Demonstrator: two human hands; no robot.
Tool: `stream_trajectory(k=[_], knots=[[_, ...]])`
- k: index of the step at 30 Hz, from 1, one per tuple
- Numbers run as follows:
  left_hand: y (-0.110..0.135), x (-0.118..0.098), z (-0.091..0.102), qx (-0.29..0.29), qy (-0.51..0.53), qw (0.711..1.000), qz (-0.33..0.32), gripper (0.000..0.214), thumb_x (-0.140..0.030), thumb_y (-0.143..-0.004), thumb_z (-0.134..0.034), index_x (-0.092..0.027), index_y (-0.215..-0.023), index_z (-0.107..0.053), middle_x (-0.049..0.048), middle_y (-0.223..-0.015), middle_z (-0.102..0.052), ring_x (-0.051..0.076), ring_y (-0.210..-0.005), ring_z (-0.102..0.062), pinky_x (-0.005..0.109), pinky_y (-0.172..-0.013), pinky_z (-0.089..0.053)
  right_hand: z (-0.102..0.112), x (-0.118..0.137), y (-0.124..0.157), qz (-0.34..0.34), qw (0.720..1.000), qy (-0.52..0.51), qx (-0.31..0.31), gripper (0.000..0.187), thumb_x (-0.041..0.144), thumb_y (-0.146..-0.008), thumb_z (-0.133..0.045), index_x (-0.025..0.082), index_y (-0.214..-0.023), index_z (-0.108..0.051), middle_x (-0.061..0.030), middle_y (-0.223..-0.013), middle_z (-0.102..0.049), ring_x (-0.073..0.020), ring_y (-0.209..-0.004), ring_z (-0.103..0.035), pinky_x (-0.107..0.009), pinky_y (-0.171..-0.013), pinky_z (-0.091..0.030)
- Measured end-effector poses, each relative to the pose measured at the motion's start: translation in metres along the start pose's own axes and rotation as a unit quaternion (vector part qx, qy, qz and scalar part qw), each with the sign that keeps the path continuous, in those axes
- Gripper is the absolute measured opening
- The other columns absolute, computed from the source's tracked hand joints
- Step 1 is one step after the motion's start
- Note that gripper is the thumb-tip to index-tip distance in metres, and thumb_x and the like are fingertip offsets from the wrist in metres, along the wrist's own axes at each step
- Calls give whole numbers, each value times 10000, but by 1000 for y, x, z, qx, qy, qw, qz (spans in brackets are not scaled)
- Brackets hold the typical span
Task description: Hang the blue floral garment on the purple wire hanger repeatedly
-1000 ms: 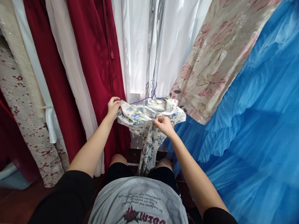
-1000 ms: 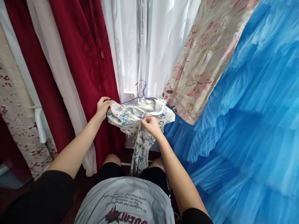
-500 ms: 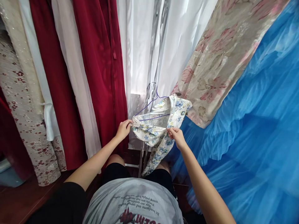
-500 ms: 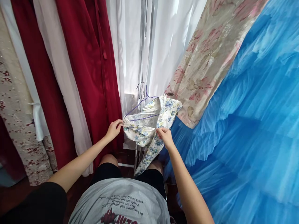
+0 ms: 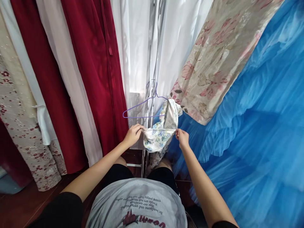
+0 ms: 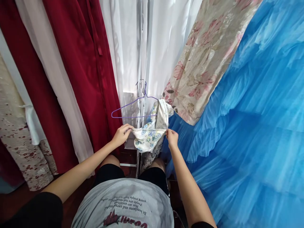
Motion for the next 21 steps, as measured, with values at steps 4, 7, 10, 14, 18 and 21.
stream_trajectory(k=[4,7,10,14,18,21], knots=[[-18,-44,-8,8,53,998,-38,222,-180,-1000,-448,-207,-1042,-664,69,-1025,-678,215,-1009,-644,352,-931,-483,22,-16,17,-20,995,87,38,330,466,-771,-545,242,-534,-496,14,-457,-492,-153,-455,-452,-282,-479,-351],[-25,-69,-22,27,104,992,-70,238,-142,-988,-440,-196,-1030,-668,72,-1006,-666,202,-965,-644,335,-890,-496,14,-6,26,-6,985,136,110,253,321,-650,-705,226,-506,-520,26,-448,-494,-164,-495,-503,-280,-519,-374],[-30,-81,-35,63,123,986,-89,240,-129,-974,-453,-207,-1013,-676,66,-998,-682,207,-955,-650,345,-892,-496,-4,25,29,41,977,129,164,101,196,-631,-699,200,-694,-620,-11,-683,-644,-202,-730,-610,-286,-671,-454],[-36,-77,-39,76,99,990,-66,216,-181,-984,-465,-224,-987,-677,61,-1028,-706,238,-1032,-643,405,-1009,-445,-28,65,44,86,938,66,330,363,129,-568,-761,183,-919,-683,-23,-952,-708,-233,-944,-631,-309,-836,-502],[-33,-66,-41,125,97,986,-52,266,-336,-1030,-430,-208,-1095,-654,82,-1082,-710,252,-1043,-642,399,-986,-456,-39,80,68,72,883,26,463,244,329,-721,-776,157,-870,-688,-5,-797,-663,-182,-740,-601,-289,-699,-512],[-28,-63,-53,202,113,970,-77,471,-536,-1041,-352,-196,-1161,-656,94,-1111,-720,256,-1051,-646,386,-1015,-444,-30,89,79,70,861,16,504,248,396,-823,-714,159,-886,-676,4,-785,-631,-138,-671,-534,-250,-615,-463]])
Point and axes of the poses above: each hand's wrist, its own y-axis away from the middle knuckle, its own z-axis out of the back of the hand, x = y × z, the point moved 3 cm from there along -y, towards the middle knuckle
